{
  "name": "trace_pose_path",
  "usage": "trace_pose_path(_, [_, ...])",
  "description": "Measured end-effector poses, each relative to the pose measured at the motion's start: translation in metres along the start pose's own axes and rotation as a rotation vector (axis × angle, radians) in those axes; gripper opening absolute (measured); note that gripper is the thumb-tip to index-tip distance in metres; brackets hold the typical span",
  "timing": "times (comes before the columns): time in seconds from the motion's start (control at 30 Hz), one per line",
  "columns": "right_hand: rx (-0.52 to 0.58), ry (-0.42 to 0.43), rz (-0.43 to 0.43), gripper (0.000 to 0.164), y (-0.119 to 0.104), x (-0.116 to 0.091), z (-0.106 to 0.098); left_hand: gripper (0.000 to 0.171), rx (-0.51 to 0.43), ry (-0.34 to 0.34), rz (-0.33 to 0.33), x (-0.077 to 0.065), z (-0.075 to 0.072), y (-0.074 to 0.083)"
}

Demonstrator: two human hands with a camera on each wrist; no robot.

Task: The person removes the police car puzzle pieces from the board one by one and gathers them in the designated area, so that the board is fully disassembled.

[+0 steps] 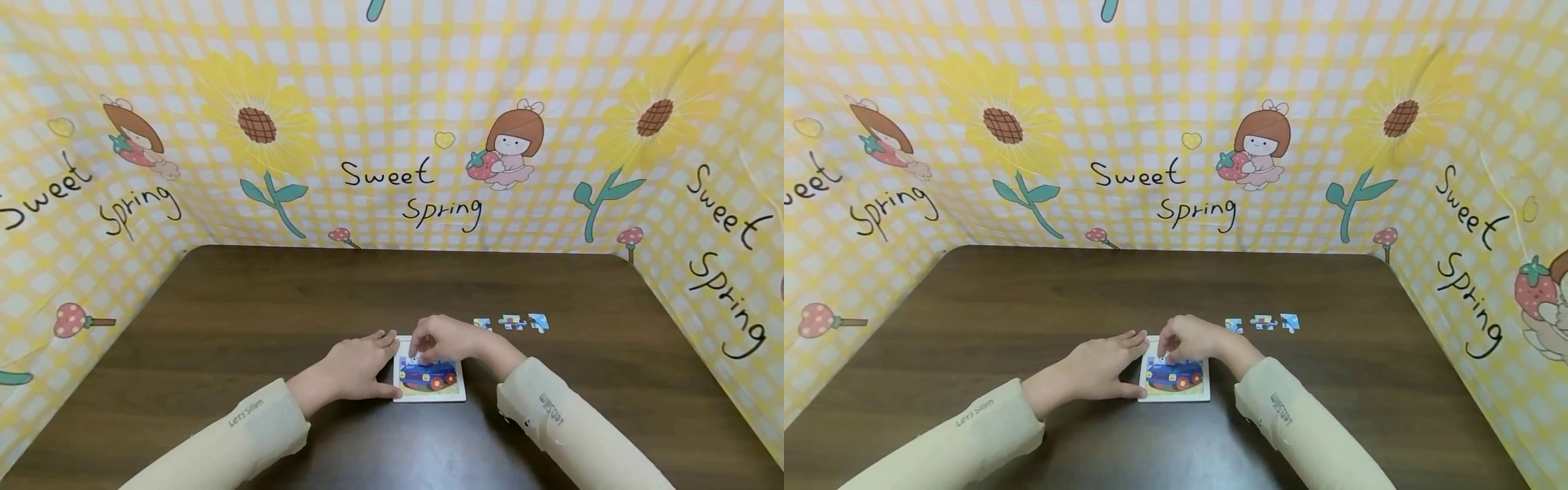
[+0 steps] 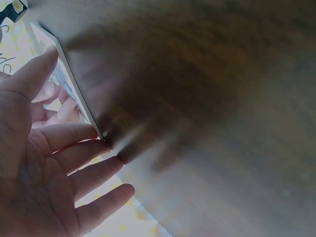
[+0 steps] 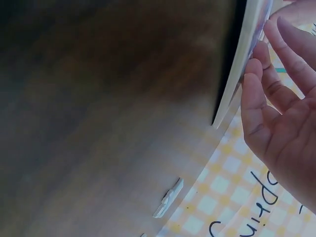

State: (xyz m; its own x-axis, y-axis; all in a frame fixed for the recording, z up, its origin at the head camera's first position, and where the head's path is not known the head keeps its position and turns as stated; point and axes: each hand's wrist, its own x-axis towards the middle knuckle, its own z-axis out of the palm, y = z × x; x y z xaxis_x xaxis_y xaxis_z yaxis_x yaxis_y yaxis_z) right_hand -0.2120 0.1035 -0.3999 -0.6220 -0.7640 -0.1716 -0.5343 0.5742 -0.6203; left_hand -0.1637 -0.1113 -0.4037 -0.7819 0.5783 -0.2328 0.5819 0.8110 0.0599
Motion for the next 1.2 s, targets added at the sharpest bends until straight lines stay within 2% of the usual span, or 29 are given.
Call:
trace_pose_path(0.13, [-0.018, 0.013, -0.004, 0.009, -0.002, 0.0, 0.003, 0.088, 0.011, 0.002, -0.007, 0.002, -0.001, 0.001])
trace_pose_path(0.37, [-0.058, 0.023, 0.039, 0.012, -0.005, 0.0, 0.01, 0.087, 0.013, 0.006, -0.006, 0.003, -0.002, 0.002])
trace_pose_path(0.7, [-0.103, 0.052, 0.029, 0.013, -0.009, -0.001, 0.014, 0.088, 0.013, -0.008, -0.037, 0.005, -0.006, 0.004])
trace_pose_path(0.93, [-0.089, 0.047, 0.031, 0.014, -0.009, 0.0, 0.015, 0.086, 0.013, -0.001, -0.036, 0.005, -0.004, 0.003])
trace_pose_path(1.2, [-0.015, 0.041, -0.006, 0.011, -0.008, 0.002, 0.012, 0.086, 0.001, 0.01, -0.032, 0.005, -0.002, 0.002])
